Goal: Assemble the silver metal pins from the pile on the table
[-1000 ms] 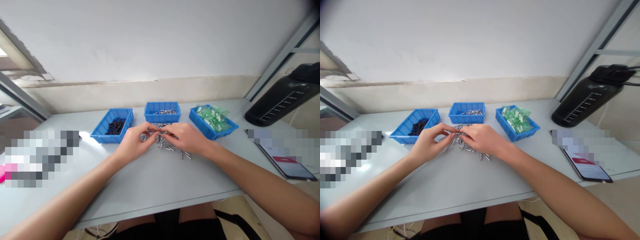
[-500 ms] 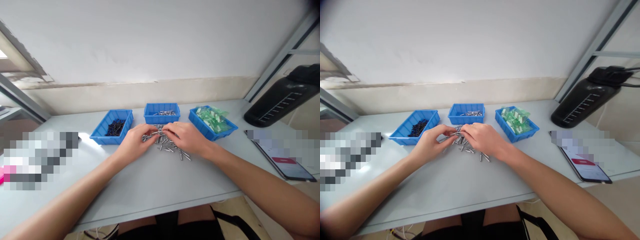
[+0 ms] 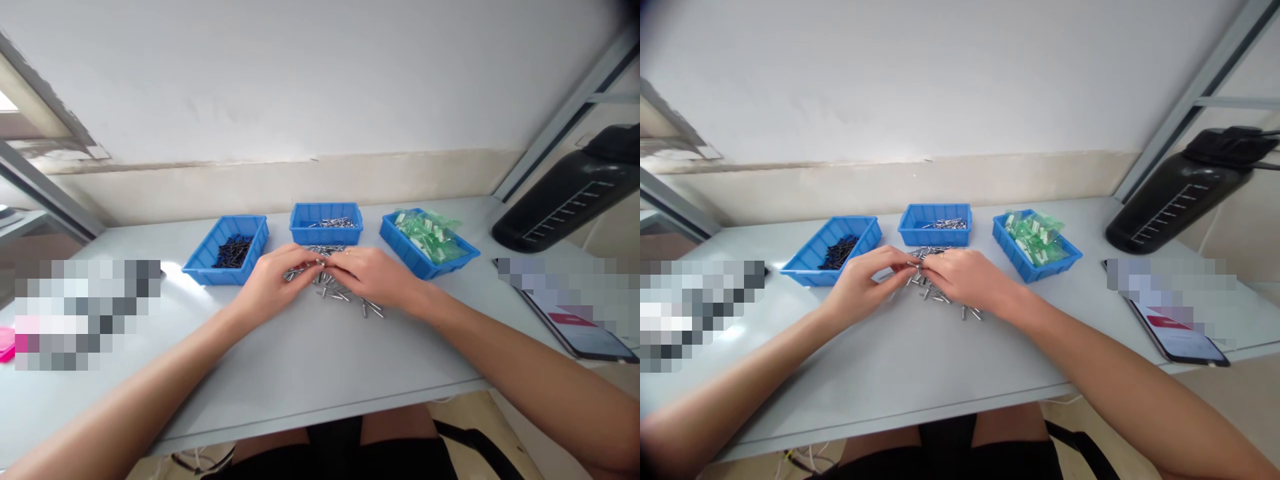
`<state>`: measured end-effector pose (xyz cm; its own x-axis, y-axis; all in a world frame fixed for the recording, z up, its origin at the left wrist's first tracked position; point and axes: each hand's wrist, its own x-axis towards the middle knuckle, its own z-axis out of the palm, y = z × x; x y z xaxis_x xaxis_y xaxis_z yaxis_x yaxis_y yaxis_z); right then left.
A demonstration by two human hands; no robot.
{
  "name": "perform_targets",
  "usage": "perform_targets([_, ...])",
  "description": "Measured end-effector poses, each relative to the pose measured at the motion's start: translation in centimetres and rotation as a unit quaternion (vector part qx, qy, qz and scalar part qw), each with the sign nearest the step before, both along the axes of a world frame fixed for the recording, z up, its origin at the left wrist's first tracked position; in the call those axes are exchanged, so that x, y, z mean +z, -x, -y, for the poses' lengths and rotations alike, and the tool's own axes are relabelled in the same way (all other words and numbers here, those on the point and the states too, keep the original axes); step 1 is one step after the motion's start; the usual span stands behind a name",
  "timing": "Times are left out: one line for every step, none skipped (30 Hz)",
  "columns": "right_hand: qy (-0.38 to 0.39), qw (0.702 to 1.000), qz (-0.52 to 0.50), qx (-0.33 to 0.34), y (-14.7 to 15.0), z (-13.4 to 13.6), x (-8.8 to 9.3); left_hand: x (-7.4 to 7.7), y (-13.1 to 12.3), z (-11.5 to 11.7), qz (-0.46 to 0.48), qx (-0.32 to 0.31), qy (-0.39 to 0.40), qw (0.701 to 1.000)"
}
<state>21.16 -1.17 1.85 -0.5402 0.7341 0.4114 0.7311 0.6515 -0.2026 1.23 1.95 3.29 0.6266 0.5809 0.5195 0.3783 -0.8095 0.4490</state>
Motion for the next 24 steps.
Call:
perform_targets([0.002,1.0,0.002,0.002,0.03,0.01,-0.02,0.0,-0.01,0.01,-0.002,-0.01,0.006,1.0])
perform_targets([0.004,1.0,0.001,0.003,0.04,0.01,-0.05,0.01,-0.01,0.03,-0.003,-0.015,0.012,1.0])
perform_targets([0.006,1.0,-0.001,0.002,0.04,0.01,-0.06,0.03,-0.01,0.06,-0.004,-0.014,0.017,1.0])
perform_targets([0.007,1.0,-0.006,-0.002,0.02,0.01,-0.07,0.06,0.0,0.1,-0.005,-0.007,0.023,1.0])
perform_targets([0.006,1.0,-0.015,-0.007,-0.01,0.02,-0.06,0.1,0.01,0.15,-0.006,0.004,0.03,1.0])
perform_targets([0.002,1.0,-0.028,-0.012,-0.05,0.04,-0.03,0.12,0.03,0.19,-0.006,0.015,0.037,0.999])
perform_targets([-0.005,0.999,-0.043,-0.016,-0.1,0.06,0.01,0.13,0.05,0.22,-0.005,0.025,0.043,0.999])
perform_targets([-0.013,0.998,-0.06,-0.017,-0.15,0.08,0.06,0.12,0.06,0.24,-0.002,0.031,0.047,0.998])
perform_targets([-0.022,0.997,-0.075,-0.014,-0.2,0.12,0.11,0.08,0.07,0.23,0.001,0.032,0.048,0.998])
perform_targets([-0.028,0.996,-0.086,-0.008,-0.23,0.15,0.16,0.02,0.07,0.2,0.003,0.029,0.047,0.998])
perform_targets([-0.033,0.995,-0.093,0.0,-0.24,0.18,0.19,-0.05,0.07,0.16,0.003,0.024,0.043,0.999])
perform_targets([-0.035,0.995,-0.095,0.008,-0.23,0.21,0.21,-0.12,0.05,0.1,0.0,0.019,0.039,0.999])
perform_targets([-0.035,0.995,-0.093,0.014,-0.2,0.23,0.21,-0.19,0.04,0.05,-0.005,0.014,0.035,0.999])
perform_targets([-0.033,0.995,-0.09,0.016,-0.17,0.25,0.19,-0.24,0.03,-0.01,-0.011,0.012,0.031,0.999])
perform_targets([-0.03,0.996,-0.084,0.014,-0.13,0.25,0.16,-0.28,0.02,-0.05,-0.016,0.013,0.026,0.999])
perform_targets([-0.027,0.997,-0.078,0.01,-0.1,0.24,0.13,-0.3,0.02,-0.09,-0.019,0.018,0.021,0.999])
perform_targets([-0.025,0.997,-0.072,0.004,-0.09,0.21,0.09,-0.31,0.02,-0.13,-0.02,0.025,0.018,0.999])
perform_targets([-0.023,0.997,-0.068,-0.004,-0.09,0.17,0.06,-0.32,0.04,-0.17,-0.021,0.03,0.017,0.999])
perform_targets([-0.023,0.997,-0.066,-0.011,-0.11,0.12,0.04,-0.34,0.06,-0.22,-0.021,0.035,0.016,0.999])
perform_targets([-0.023,0.997,-0.066,-0.019,-0.14,0.07,0.03,-0.37,0.08,-0.28,-0.02,0.04,0.017,0.999])
perform_targets([-0.023,0.997,-0.067,-0.027,-0.2,0.01,0.04,-0.41,0.11,-0.35,-0.019,0.042,0.017,0.999])
perform_targets([-0.022,0.997,-0.069,-0.037,-0.26,-0.05,0.06,-0.45,0.14,-0.43,-0.019,0.045,0.017,0.999])
perform_targets([-0.022,0.996,-0.071,-0.047,-0.32,-0.09,0.08,-0.51,0.17,-0.51,-0.019,0.05,0.016,0.998])
perform_targets([-0.022,0.995,-0.072,-0.057,-0.37,-0.12,0.13,-0.55,0.2,-0.59,-0.019,0.057,0.015,0.998])
